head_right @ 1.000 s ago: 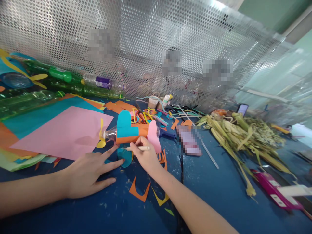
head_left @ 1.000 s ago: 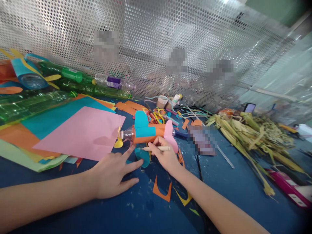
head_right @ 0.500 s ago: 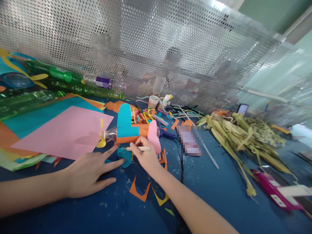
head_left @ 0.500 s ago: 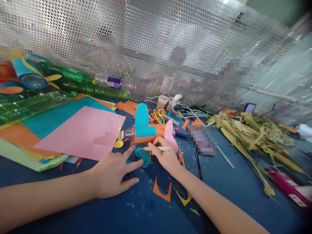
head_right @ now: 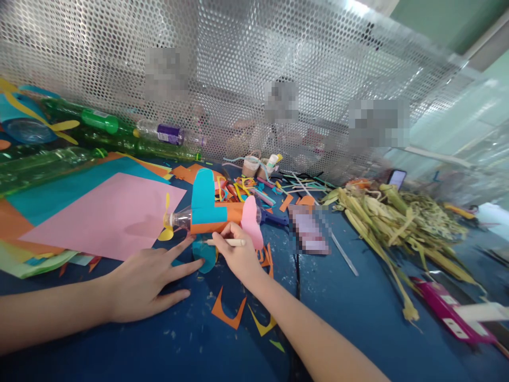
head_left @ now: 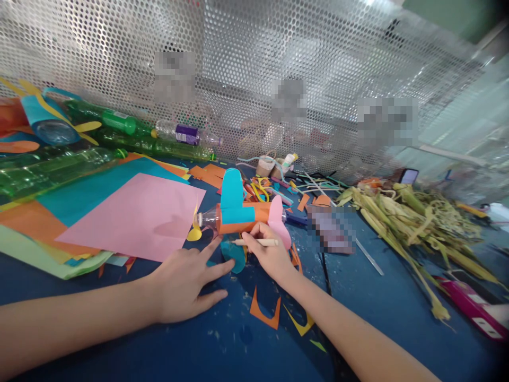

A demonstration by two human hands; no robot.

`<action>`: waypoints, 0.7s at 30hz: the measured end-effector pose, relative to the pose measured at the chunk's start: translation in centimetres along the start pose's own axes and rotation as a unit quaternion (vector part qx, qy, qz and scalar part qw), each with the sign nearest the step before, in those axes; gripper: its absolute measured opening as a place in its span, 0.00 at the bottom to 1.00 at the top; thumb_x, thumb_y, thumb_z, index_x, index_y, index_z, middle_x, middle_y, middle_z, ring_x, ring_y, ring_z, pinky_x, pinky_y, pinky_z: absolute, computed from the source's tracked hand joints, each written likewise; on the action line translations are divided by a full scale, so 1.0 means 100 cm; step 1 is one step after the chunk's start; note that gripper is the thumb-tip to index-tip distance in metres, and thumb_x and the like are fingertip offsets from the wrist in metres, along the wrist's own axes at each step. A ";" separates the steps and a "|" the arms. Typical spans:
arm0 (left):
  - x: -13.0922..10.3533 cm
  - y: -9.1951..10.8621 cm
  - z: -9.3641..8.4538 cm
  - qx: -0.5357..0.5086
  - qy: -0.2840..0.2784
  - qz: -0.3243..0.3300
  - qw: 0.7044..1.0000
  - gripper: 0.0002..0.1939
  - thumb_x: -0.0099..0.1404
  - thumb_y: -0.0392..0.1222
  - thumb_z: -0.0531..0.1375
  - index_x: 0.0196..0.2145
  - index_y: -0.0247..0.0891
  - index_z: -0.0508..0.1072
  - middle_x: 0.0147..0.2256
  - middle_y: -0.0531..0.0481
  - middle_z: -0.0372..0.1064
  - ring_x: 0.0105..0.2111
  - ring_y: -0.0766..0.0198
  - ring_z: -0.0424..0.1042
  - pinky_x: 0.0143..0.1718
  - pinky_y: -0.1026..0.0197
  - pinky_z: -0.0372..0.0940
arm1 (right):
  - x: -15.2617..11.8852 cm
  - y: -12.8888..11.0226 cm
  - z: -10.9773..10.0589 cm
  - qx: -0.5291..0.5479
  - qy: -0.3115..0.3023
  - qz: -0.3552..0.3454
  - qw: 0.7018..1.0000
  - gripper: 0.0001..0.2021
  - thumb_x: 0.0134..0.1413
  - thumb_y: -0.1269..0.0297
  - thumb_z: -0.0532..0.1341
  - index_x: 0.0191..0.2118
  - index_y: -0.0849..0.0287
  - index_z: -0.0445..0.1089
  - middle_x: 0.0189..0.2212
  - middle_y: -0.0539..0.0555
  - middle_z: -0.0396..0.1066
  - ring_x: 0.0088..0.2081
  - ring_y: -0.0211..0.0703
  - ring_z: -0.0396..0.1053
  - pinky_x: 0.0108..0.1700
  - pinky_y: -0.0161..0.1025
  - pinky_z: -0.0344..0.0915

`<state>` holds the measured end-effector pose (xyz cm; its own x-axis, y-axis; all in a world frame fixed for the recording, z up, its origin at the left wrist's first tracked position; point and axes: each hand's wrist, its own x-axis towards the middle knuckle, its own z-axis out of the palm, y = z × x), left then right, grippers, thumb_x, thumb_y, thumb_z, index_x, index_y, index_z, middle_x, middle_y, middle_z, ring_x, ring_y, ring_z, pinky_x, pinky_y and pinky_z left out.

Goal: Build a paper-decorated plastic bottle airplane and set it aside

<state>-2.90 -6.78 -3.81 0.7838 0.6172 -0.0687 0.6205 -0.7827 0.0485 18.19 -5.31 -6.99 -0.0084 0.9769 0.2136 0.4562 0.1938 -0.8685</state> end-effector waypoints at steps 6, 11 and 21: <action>0.000 0.000 0.000 0.003 -0.006 0.000 1.000 0.25 0.65 0.57 0.43 0.59 0.53 0.56 0.60 0.34 0.47 0.36 0.50 0.72 0.34 0.46 0.66 | 0.001 -0.001 0.001 -0.008 0.005 -0.011 1.000 0.15 0.53 0.54 0.57 0.24 0.56 0.55 0.19 0.45 0.57 0.20 0.34 0.60 0.22 0.31 0.55; 0.000 0.000 -0.001 0.003 -0.008 -0.001 1.000 0.25 0.66 0.57 0.43 0.59 0.53 0.56 0.61 0.35 0.46 0.36 0.50 0.72 0.35 0.46 0.66 | 0.000 -0.001 0.000 -0.015 0.007 -0.007 1.000 0.15 0.54 0.54 0.57 0.23 0.56 0.55 0.19 0.45 0.58 0.20 0.35 0.60 0.22 0.31 0.55; 0.000 0.000 0.000 -0.001 -0.002 -0.004 1.000 0.26 0.65 0.58 0.43 0.58 0.53 0.57 0.61 0.36 0.46 0.36 0.51 0.72 0.35 0.47 0.66 | 0.000 -0.002 -0.001 -0.021 0.004 0.009 1.000 0.14 0.53 0.56 0.57 0.23 0.56 0.56 0.17 0.45 0.59 0.18 0.34 0.60 0.21 0.31 0.54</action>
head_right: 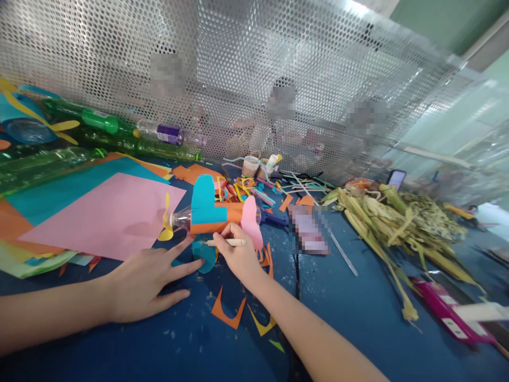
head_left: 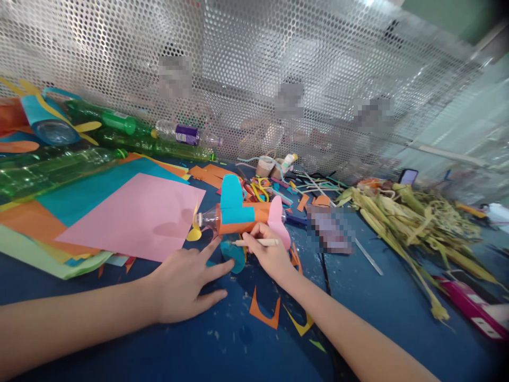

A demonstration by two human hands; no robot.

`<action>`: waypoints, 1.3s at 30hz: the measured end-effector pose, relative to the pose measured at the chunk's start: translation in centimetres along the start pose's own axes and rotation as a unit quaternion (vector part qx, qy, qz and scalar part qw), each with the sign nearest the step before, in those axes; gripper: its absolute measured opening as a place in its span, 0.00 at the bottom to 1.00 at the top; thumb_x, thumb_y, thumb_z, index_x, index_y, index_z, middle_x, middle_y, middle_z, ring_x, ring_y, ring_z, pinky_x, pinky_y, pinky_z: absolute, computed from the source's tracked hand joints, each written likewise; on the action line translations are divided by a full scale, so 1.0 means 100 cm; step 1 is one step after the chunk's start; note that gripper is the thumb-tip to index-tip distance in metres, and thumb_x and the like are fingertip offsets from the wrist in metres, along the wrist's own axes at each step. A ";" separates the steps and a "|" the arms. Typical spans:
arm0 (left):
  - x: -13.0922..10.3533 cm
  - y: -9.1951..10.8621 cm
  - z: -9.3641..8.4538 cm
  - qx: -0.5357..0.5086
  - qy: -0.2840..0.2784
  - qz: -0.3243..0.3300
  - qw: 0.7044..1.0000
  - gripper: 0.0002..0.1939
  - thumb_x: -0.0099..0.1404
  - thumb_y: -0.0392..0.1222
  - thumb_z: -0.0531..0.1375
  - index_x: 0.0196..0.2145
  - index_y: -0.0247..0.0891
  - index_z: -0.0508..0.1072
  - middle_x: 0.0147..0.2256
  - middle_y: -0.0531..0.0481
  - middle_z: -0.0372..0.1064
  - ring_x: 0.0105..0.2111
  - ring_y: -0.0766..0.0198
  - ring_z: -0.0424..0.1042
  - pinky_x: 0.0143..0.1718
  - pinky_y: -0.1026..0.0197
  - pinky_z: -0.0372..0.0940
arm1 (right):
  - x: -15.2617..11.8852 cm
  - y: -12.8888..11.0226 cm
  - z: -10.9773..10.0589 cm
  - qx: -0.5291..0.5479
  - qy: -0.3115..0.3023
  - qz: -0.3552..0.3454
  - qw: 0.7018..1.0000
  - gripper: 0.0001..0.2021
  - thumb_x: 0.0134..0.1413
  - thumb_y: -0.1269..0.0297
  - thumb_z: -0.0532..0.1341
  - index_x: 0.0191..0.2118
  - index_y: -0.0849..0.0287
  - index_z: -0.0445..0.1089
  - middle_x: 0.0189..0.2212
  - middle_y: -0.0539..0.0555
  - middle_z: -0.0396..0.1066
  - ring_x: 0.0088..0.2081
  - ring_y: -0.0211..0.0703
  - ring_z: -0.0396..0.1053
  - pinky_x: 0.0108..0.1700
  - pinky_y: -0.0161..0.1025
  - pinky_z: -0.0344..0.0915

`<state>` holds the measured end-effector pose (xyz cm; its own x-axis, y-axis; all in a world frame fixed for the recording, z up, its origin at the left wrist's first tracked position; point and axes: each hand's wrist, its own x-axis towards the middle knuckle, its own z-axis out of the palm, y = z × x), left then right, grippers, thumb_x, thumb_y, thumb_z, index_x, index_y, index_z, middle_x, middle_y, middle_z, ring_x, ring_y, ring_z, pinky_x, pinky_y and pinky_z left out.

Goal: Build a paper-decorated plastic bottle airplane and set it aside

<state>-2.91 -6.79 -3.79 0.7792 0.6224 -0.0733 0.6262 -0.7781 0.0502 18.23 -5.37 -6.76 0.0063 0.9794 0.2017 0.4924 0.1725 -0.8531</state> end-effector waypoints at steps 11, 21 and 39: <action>0.001 0.001 -0.002 0.007 -0.011 0.002 1.000 0.26 0.66 0.57 0.43 0.59 0.53 0.55 0.61 0.35 0.46 0.36 0.50 0.72 0.35 0.47 0.66 | -0.001 -0.001 0.000 0.008 -0.004 0.008 1.000 0.14 0.54 0.57 0.57 0.23 0.56 0.55 0.17 0.45 0.58 0.19 0.35 0.62 0.21 0.31 0.54; 0.002 0.004 0.001 0.036 -0.007 -0.012 0.999 0.25 0.65 0.57 0.45 0.59 0.53 0.56 0.61 0.35 0.47 0.36 0.51 0.72 0.35 0.48 0.67 | 0.001 0.000 0.000 0.019 -0.005 0.006 1.000 0.13 0.54 0.58 0.57 0.23 0.56 0.55 0.17 0.45 0.58 0.20 0.35 0.62 0.22 0.31 0.54; 0.001 0.002 -0.002 0.010 -0.020 -0.003 1.000 0.25 0.66 0.57 0.44 0.59 0.53 0.56 0.61 0.33 0.46 0.36 0.49 0.72 0.35 0.45 0.67 | -0.001 0.000 0.000 0.028 0.010 -0.001 1.000 0.13 0.54 0.60 0.56 0.22 0.56 0.54 0.17 0.45 0.56 0.21 0.35 0.62 0.23 0.31 0.56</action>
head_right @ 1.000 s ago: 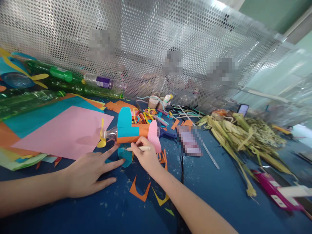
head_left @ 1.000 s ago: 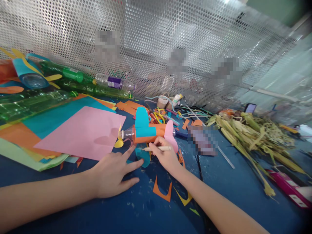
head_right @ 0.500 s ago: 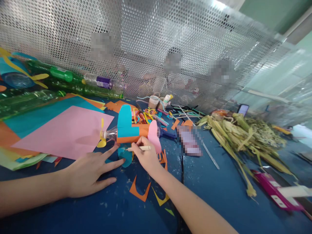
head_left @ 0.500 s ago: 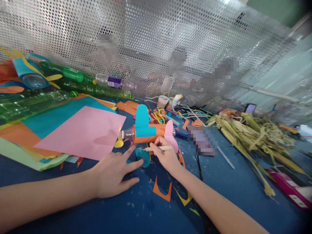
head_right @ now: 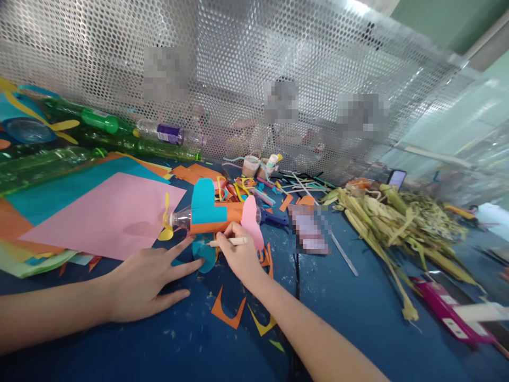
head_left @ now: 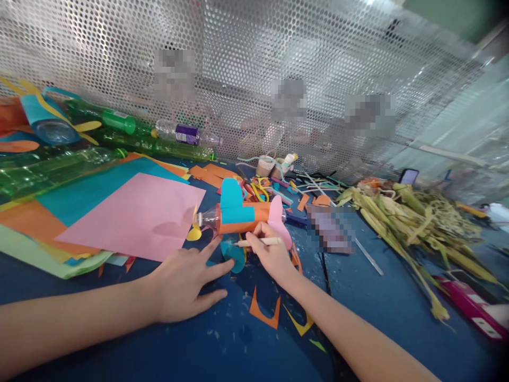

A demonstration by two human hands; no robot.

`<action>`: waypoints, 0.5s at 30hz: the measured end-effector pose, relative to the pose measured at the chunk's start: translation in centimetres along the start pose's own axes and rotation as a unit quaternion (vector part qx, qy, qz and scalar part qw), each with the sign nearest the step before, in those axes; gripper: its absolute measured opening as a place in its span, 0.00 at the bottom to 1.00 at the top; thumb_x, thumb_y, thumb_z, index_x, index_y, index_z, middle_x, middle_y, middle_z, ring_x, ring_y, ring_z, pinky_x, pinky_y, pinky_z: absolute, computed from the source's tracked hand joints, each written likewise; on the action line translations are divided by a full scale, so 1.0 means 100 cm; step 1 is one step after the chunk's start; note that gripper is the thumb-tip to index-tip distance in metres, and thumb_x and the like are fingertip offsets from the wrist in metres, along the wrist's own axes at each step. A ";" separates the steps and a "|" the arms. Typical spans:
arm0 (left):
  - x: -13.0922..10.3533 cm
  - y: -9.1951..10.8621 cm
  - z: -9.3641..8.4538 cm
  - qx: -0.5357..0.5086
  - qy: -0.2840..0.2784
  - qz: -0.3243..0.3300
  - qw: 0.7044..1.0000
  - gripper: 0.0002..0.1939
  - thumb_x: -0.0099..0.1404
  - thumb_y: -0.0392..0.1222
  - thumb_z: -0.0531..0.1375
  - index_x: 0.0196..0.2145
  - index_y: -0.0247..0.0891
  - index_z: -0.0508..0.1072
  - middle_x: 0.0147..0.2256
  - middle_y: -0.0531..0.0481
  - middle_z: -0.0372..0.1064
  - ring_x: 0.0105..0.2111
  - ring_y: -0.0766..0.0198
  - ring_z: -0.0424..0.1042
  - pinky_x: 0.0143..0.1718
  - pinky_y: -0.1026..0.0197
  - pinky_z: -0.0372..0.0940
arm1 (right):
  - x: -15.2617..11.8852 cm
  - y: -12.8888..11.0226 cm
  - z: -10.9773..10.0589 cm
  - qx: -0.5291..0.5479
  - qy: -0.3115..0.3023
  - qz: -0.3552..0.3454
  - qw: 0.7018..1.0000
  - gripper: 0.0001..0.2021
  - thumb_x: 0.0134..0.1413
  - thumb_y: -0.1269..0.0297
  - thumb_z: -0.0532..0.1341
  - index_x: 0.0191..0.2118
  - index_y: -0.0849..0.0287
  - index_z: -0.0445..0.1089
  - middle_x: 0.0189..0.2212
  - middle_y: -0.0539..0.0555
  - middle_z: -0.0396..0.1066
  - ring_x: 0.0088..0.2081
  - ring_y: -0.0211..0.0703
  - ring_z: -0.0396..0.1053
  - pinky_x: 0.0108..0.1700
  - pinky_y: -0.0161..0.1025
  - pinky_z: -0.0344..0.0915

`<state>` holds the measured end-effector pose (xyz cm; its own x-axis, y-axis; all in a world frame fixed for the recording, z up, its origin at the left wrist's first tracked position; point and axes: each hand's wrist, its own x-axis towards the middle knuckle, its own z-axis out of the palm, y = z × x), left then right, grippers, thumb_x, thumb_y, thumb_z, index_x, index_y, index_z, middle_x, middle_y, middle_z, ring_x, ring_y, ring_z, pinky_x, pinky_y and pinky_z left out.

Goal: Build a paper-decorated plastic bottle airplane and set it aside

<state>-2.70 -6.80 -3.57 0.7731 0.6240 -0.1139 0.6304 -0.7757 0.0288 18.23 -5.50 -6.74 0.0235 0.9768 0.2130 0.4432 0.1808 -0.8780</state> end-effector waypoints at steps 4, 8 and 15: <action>0.000 0.000 0.000 0.001 0.002 0.000 1.000 0.25 0.65 0.57 0.44 0.59 0.53 0.56 0.61 0.33 0.47 0.37 0.48 0.72 0.35 0.45 0.67 | 0.000 0.000 0.000 0.008 -0.002 0.008 1.000 0.13 0.54 0.60 0.56 0.23 0.56 0.55 0.17 0.45 0.57 0.22 0.36 0.63 0.24 0.32 0.57; 0.000 0.000 0.000 0.000 0.001 0.000 1.000 0.25 0.65 0.57 0.44 0.59 0.54 0.55 0.61 0.33 0.47 0.37 0.48 0.72 0.35 0.46 0.67 | 0.000 0.001 0.000 0.001 -0.003 0.003 1.000 0.13 0.54 0.60 0.56 0.22 0.56 0.54 0.17 0.45 0.57 0.21 0.36 0.62 0.24 0.32 0.56; 0.000 -0.001 0.003 -0.002 0.010 0.003 1.000 0.26 0.65 0.57 0.43 0.59 0.54 0.55 0.61 0.35 0.47 0.36 0.49 0.72 0.34 0.45 0.67 | 0.001 0.002 0.000 -0.003 0.003 0.007 1.000 0.13 0.54 0.60 0.56 0.23 0.56 0.54 0.17 0.45 0.58 0.21 0.37 0.63 0.24 0.33 0.57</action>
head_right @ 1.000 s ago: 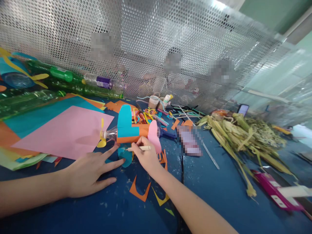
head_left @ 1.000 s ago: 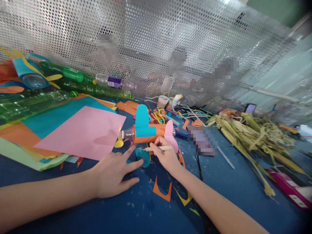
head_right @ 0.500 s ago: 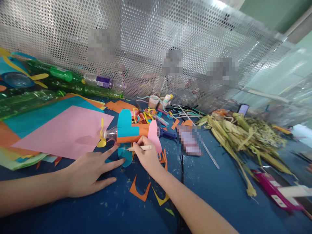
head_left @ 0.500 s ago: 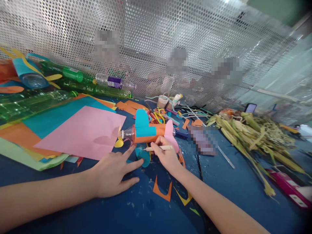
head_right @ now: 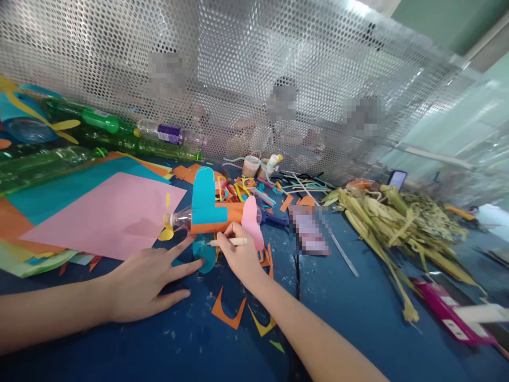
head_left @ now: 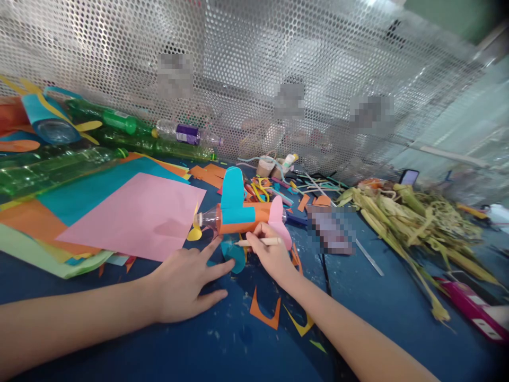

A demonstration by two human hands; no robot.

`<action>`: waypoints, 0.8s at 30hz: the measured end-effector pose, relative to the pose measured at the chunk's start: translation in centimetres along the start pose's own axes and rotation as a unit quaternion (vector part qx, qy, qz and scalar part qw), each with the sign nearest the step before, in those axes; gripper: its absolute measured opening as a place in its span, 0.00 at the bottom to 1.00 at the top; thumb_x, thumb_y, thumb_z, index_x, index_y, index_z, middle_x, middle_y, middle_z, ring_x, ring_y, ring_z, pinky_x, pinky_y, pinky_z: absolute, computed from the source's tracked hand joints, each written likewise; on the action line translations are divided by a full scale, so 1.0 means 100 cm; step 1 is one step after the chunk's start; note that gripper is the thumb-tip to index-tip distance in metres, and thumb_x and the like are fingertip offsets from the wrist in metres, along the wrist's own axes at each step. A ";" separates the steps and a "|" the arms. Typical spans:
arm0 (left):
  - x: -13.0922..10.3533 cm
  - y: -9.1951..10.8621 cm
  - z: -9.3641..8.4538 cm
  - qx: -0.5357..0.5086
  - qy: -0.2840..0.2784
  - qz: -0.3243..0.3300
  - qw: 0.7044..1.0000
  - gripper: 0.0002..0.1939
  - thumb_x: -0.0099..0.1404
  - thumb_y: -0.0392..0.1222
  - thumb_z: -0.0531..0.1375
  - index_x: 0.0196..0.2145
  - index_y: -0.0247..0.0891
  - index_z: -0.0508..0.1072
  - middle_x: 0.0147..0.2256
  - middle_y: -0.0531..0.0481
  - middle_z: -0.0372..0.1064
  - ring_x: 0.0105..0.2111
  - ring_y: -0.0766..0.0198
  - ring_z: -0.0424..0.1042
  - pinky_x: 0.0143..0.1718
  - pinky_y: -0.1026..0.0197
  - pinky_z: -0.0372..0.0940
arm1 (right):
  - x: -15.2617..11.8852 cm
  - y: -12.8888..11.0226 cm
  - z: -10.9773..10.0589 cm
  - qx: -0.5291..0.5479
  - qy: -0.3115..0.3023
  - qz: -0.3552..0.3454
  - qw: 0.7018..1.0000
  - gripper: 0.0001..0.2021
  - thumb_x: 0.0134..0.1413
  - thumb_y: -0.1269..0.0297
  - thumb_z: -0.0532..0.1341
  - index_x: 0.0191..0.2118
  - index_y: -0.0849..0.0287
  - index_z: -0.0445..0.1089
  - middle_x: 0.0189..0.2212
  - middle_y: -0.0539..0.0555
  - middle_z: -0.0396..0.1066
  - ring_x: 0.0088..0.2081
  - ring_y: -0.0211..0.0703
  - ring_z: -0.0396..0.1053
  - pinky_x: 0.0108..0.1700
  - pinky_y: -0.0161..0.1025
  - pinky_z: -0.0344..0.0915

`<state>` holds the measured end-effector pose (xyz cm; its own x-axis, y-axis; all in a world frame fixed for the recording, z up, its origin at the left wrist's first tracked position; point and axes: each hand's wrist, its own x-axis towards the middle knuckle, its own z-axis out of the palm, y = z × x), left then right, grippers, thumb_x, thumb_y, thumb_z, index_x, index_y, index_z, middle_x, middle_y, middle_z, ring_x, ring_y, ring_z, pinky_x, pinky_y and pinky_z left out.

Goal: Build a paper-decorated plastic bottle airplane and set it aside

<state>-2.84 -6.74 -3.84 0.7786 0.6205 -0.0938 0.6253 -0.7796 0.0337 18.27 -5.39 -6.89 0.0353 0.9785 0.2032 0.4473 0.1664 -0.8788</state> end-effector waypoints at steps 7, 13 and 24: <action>0.000 0.000 0.001 -0.003 0.001 0.000 1.000 0.26 0.65 0.57 0.43 0.59 0.54 0.55 0.61 0.34 0.47 0.37 0.49 0.72 0.34 0.45 0.67 | 0.001 0.001 0.001 -0.003 0.002 0.006 1.000 0.13 0.54 0.59 0.56 0.23 0.55 0.54 0.18 0.45 0.59 0.22 0.38 0.66 0.24 0.33 0.58; 0.000 0.001 -0.002 0.001 -0.002 0.000 1.000 0.25 0.66 0.57 0.43 0.59 0.54 0.55 0.61 0.34 0.46 0.36 0.49 0.72 0.34 0.46 0.66 | 0.000 0.001 0.000 -0.003 0.007 0.003 1.000 0.14 0.55 0.58 0.55 0.23 0.55 0.53 0.18 0.45 0.59 0.22 0.38 0.67 0.25 0.34 0.60; 0.000 0.004 0.002 0.012 0.011 -0.018 1.000 0.25 0.65 0.57 0.45 0.58 0.55 0.57 0.61 0.37 0.47 0.36 0.50 0.72 0.35 0.46 0.66 | 0.000 -0.002 0.000 0.006 0.000 0.001 1.000 0.13 0.54 0.60 0.56 0.22 0.55 0.54 0.17 0.44 0.58 0.22 0.38 0.66 0.24 0.33 0.59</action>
<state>-2.56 -7.05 -4.04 0.7574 0.6490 -0.0723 0.6510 -0.7590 0.0069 18.20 -5.45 -6.74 0.0366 0.9789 0.2011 0.4371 0.1652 -0.8841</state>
